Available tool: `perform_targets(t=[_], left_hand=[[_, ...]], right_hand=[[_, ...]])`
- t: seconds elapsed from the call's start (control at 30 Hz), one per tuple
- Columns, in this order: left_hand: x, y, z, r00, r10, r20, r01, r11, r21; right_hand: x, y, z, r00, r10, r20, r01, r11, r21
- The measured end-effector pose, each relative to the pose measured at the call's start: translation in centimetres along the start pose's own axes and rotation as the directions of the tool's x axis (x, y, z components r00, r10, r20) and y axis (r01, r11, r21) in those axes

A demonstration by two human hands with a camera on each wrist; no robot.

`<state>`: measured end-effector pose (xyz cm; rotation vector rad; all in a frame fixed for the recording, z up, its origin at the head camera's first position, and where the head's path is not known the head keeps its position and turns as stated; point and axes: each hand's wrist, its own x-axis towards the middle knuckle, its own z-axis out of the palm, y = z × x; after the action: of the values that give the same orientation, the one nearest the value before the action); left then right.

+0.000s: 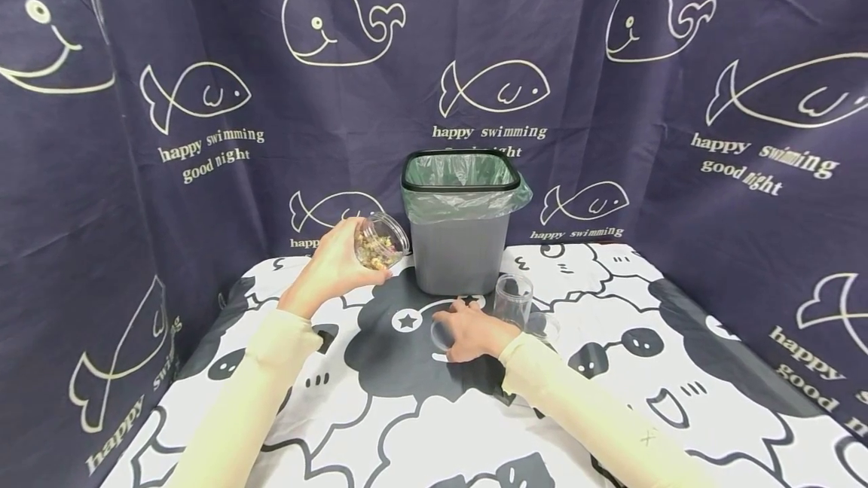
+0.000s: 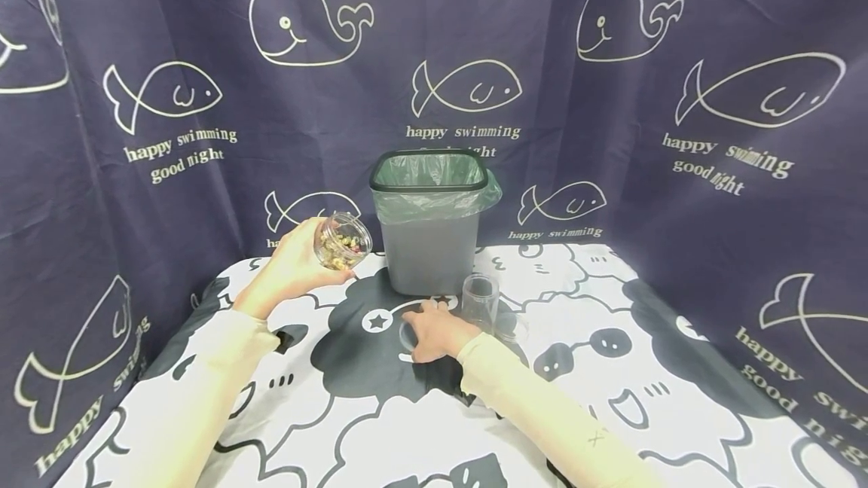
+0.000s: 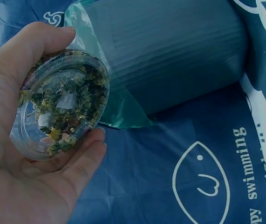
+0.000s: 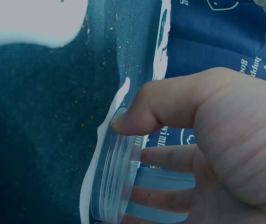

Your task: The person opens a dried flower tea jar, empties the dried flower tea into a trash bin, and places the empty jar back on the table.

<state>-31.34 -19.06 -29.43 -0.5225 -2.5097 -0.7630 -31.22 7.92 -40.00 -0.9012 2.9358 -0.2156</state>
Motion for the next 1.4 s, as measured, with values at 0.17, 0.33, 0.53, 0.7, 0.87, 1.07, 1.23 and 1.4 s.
perform_targets(t=[0.17, 0.33, 0.53, 0.7, 0.87, 1.07, 1.23, 1.4], left_hand=[[0.3, 0.4, -0.3, 0.999, 0.013, -0.029, -0.014, 1.0, -0.019], [0.9, 0.3, -0.4, 0.999, 0.017, -0.051, -0.02, 0.998, -0.061], [2.1, 0.6, -1.0, 0.997, 0.037, -0.069, -0.042, 0.997, -0.064], [3.3, 1.3, -1.8, 0.994, 0.055, -0.09, -0.061, 0.996, -0.062], [4.1, 1.6, -2.3, 0.994, 0.054, -0.097, -0.059, 0.997, -0.056], [5.2, 1.8, -2.6, 0.992, 0.056, -0.116, -0.065, 0.995, -0.071], [6.4, 2.3, -2.8, 0.989, 0.06, -0.132, -0.069, 0.995, -0.069], [7.6, 3.0, -3.1, 0.987, 0.07, -0.142, -0.079, 0.995, -0.063]], right_hand=[[-0.1, 0.1, -0.1, 1.0, 0.004, -0.005, -0.004, 1.0, -0.013], [-0.1, 0.0, -0.3, 1.0, 0.003, -0.005, -0.003, 1.0, -0.001], [-0.2, -0.1, -0.4, 1.0, 0.01, 0.004, -0.01, 1.0, 0.004], [-0.2, -0.1, -0.4, 1.0, 0.016, -0.011, -0.016, 1.0, -0.003], [-0.2, -0.2, -0.2, 1.0, 0.019, 0.002, -0.019, 1.0, 0.0], [-0.3, -0.2, 0.0, 1.0, 0.01, 0.005, -0.01, 1.0, -0.005], [-0.3, -0.2, 0.1, 1.0, 0.001, 0.005, -0.001, 1.0, -0.004], [-0.2, -0.2, 0.1, 1.0, -0.009, -0.008, 0.009, 1.0, -0.015]])
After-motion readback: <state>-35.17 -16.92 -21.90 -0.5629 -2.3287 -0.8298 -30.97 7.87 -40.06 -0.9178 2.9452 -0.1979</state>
